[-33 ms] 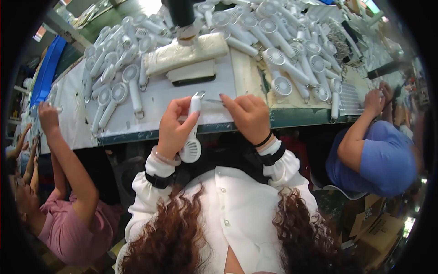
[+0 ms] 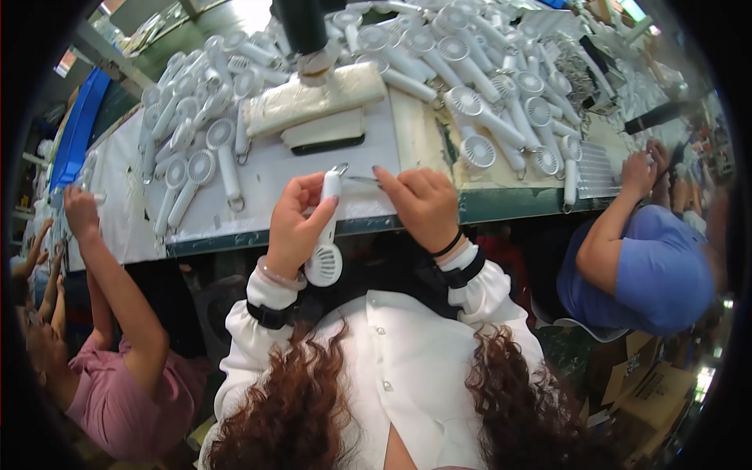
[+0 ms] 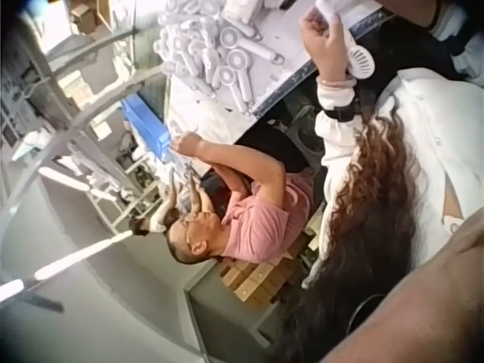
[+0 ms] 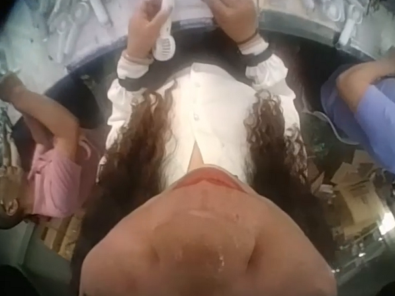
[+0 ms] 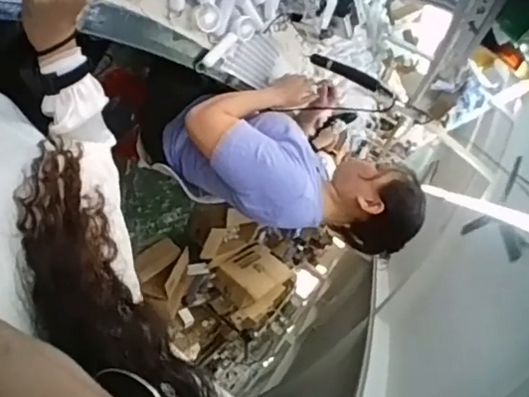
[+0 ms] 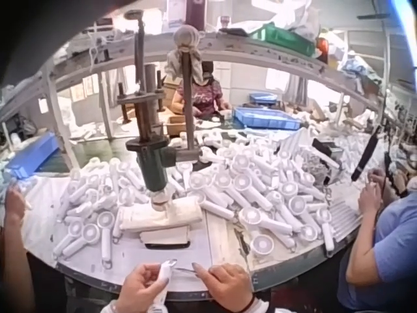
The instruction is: The person uses a small blade to trim the plastic around the metal ring at the base of a white handheld fan, then turns it over to scrape the other side. They then set the fan down and pick up another one to repeat the trimming and scraping process.
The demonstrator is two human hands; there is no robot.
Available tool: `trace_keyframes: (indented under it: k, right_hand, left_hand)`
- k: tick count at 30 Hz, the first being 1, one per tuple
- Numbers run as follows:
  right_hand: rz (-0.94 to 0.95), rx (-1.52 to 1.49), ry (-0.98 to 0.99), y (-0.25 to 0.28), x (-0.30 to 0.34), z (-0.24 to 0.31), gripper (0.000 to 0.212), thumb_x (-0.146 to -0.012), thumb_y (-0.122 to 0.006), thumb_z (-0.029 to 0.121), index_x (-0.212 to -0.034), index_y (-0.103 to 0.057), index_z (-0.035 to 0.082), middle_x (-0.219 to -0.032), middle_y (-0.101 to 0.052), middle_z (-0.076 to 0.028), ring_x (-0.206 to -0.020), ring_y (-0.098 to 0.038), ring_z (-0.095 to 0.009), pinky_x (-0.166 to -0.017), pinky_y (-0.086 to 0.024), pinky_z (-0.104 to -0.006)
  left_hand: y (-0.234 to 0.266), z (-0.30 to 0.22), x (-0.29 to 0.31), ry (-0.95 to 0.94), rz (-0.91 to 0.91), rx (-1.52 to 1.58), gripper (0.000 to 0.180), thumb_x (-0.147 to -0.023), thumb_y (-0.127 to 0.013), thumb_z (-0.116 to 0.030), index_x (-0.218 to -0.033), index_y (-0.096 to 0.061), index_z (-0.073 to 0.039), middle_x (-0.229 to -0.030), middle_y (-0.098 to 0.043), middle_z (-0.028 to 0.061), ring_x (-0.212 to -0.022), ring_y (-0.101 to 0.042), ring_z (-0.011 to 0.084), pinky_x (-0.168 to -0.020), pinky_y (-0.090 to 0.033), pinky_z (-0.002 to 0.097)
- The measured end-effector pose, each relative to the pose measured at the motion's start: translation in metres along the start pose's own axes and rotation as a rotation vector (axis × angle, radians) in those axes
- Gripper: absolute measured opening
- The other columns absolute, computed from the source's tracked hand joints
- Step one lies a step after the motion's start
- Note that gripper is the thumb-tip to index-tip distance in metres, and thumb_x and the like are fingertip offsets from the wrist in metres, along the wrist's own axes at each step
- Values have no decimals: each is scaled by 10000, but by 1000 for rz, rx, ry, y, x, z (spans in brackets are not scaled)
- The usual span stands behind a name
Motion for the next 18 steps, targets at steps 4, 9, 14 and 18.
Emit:
trace_keyframes:
  k: [4,9,14,18]
  right_hand:
    - [-68,-20,-58,4,1,-6,332,-807,-731,84,-1136,-720,126,-775,-576,5,-719,-583,-195,-643,-443,-338]
    - [7,120,-202,-5,3,-24,362,-806,-727,98,-1165,-713,131,-868,-594,-6,-772,-593,-203,-683,-449,-358]
    - [8,103,-167,5,-11,-13,395,-816,-728,112,-1208,-685,117,-1028,-624,-24,-839,-617,-227,-733,-477,-365]
    - [44,-225,-54,-4,-17,2,412,-824,-731,123,-1230,-665,117,-1078,-649,-39,-880,-636,-237,-756,-501,-364]
  left_hand:
    - [-3,1,-2,148,44,222,350,-929,-668,-53,-1245,-540,26,-1107,-667,94,-962,-629,114,-850,-516,243]
    - [-1,4,0,148,58,169,350,-939,-662,-48,-1255,-532,26,-1131,-664,106,-977,-631,118,-863,-514,240]
    - [-4,4,3,178,109,180,362,-942,-665,-60,-1268,-531,25,-1135,-662,107,-972,-632,115,-851,-518,236]
    - [-11,2,4,301,233,203,376,-950,-661,-76,-1285,-525,27,-1151,-657,106,-963,-634,109,-810,-527,229]
Point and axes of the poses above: each hand's wrist, its own x-axis away from the middle knuckle, its own y-axis out of the back of the hand, z = x × y, the point moved 6 cm from there along -x, towards the middle knuckle
